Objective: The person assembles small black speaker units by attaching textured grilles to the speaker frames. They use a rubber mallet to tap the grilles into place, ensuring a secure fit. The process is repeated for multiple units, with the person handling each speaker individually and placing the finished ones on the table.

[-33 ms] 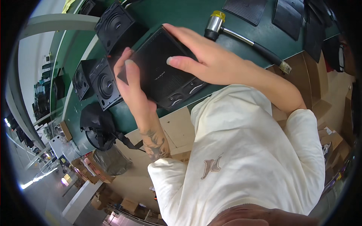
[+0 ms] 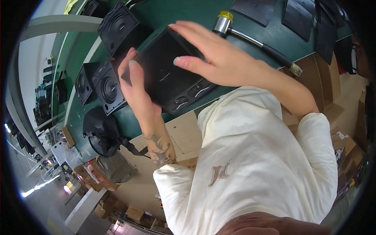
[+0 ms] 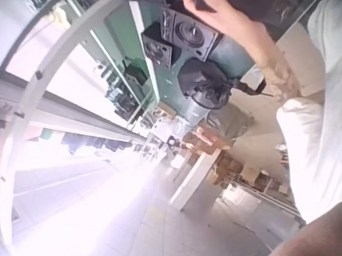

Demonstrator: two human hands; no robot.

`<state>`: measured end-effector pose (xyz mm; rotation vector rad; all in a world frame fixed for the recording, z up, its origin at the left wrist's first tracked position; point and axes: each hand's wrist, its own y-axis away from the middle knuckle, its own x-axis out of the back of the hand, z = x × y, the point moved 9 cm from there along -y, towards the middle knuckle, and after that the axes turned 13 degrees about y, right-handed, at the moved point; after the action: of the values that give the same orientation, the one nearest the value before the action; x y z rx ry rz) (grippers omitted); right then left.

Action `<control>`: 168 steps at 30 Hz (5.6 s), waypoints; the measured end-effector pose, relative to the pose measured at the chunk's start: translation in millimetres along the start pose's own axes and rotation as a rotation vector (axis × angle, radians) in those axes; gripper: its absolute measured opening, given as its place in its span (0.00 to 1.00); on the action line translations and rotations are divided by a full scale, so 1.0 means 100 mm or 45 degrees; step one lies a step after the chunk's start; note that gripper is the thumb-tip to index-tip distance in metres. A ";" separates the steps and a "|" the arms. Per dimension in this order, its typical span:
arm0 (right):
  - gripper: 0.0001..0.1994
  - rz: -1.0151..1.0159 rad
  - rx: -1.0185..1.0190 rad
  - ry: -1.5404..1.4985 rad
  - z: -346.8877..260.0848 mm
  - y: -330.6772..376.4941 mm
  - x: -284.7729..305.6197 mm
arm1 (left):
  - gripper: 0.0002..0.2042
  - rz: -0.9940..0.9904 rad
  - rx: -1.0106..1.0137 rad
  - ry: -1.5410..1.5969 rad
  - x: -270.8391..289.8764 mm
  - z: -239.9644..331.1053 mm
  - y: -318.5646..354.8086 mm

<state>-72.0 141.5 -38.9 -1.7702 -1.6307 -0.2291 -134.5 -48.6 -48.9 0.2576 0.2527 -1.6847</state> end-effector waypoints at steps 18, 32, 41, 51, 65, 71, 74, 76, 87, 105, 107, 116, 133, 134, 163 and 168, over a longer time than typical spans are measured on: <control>0.15 -0.371 -0.087 0.359 0.45 -0.13 0.81 | 0.19 0.112 0.035 0.108 0.15 -0.33 -0.07; 0.13 -0.555 -0.243 0.159 -0.23 -0.81 0.67 | 0.18 0.144 0.062 0.162 0.12 -0.36 -0.10; 0.16 -0.445 0.067 0.001 0.00 -0.13 0.54 | 0.19 0.100 0.037 0.199 0.12 -0.37 -0.14; 0.18 -0.447 0.005 -0.020 -0.19 -0.15 0.74 | 0.20 0.109 0.022 0.253 0.17 -0.40 -0.13; 0.16 -0.607 0.154 -0.016 -0.37 -0.24 0.14 | 0.21 -0.027 -0.046 0.243 0.25 -0.43 -0.17; 0.15 -0.567 -0.052 0.012 -0.25 -0.19 0.42 | 0.18 0.066 -0.004 0.374 0.18 -0.41 -0.14; 0.16 -0.290 0.128 0.201 -0.06 -0.01 0.80 | 0.18 0.086 0.019 0.355 0.14 -0.42 -0.12; 0.17 -0.187 0.148 0.352 0.11 0.18 0.88 | 0.18 0.110 0.013 0.398 0.14 -0.40 -0.11; 0.16 -0.288 0.369 1.101 0.45 0.37 0.51 | 0.29 0.087 0.101 0.261 0.14 -0.43 0.07; 0.40 -0.481 -0.938 -1.149 0.10 -0.33 0.34 | 0.16 -0.655 -1.917 -1.318 -1.22 0.20 0.67; 0.25 -0.469 -0.968 -1.231 0.26 -0.49 0.35 | 0.16 -0.750 -1.873 -1.451 -1.50 0.14 0.64; 0.49 -0.208 -0.095 0.489 0.46 -1.69 1.35 | 0.20 -1.283 -1.383 -0.889 -1.11 -0.13 0.75; 0.43 -0.555 0.101 1.058 1.50 -4.11 0.52 | 0.16 -0.869 -0.369 -0.513 -0.62 -0.50 -0.22; 0.46 -0.442 0.095 0.934 1.36 -4.03 0.37 | 0.15 -0.890 -0.370 -0.508 -0.64 -0.50 -0.22; 0.34 -0.132 0.537 0.324 -0.81 0.04 0.32 | 0.31 -0.261 -0.037 0.266 -0.28 0.05 -0.23; 0.32 -0.628 0.559 0.417 0.00 -0.12 1.02 | 0.23 -0.284 0.202 0.210 -0.04 -0.17 -0.29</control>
<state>-64.1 222.3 23.6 -0.9362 -1.6896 -0.3360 -162.1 -36.1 -63.2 0.5033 0.2784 -1.9101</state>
